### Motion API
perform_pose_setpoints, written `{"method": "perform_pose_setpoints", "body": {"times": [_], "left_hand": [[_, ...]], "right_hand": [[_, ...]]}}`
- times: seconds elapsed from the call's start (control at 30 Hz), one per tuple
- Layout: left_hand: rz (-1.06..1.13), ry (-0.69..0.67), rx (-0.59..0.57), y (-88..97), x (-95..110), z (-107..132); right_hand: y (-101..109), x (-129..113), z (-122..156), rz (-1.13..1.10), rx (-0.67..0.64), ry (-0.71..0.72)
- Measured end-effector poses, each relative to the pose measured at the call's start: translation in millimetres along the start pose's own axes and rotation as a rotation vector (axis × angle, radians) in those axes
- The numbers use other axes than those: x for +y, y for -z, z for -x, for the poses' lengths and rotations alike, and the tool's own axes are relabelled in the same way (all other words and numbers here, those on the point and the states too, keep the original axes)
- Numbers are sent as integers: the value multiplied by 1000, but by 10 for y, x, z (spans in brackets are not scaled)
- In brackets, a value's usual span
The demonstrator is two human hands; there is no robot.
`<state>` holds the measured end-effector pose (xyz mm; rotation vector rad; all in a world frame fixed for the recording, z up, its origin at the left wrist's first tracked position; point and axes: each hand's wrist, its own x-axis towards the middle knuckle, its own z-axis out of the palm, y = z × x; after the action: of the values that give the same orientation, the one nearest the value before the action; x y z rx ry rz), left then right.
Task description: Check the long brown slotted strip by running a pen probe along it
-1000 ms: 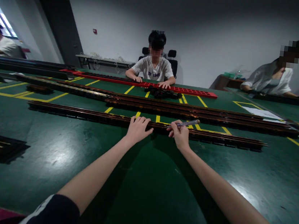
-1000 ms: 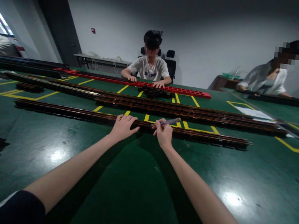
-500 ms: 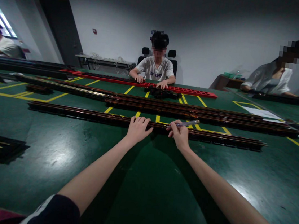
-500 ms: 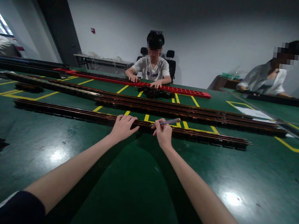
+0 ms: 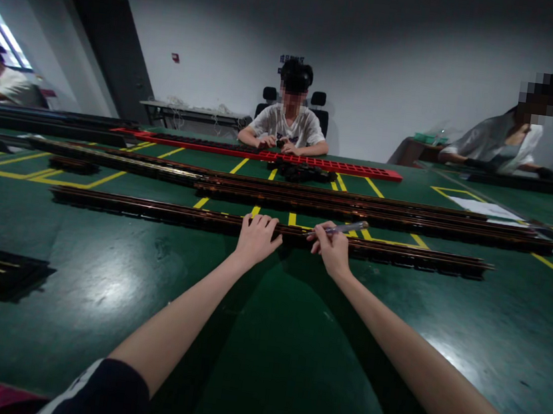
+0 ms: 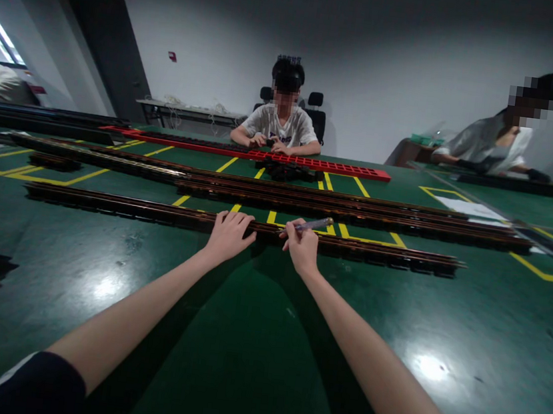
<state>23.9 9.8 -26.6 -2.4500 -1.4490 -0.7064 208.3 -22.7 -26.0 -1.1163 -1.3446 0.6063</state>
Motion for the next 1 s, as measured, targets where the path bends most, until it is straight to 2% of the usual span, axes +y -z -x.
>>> {"method": "perform_pose_setpoints", "body": {"times": [0.4,0.73,0.9,1.0], "left_hand": [[-2,-9,21,-2,6,17],[-6,-13,-24,40,14,7],[-44,-8,-9,8,-3,8],[-57,2,2,-16,-15,10]], "right_hand": [[-11,-54,7,28,-18,-17],[-16,-50,4,52,-38,-17],[-15,-45,4,35,-73,-11],[-14,-34,4,20,-49,-22]]}}
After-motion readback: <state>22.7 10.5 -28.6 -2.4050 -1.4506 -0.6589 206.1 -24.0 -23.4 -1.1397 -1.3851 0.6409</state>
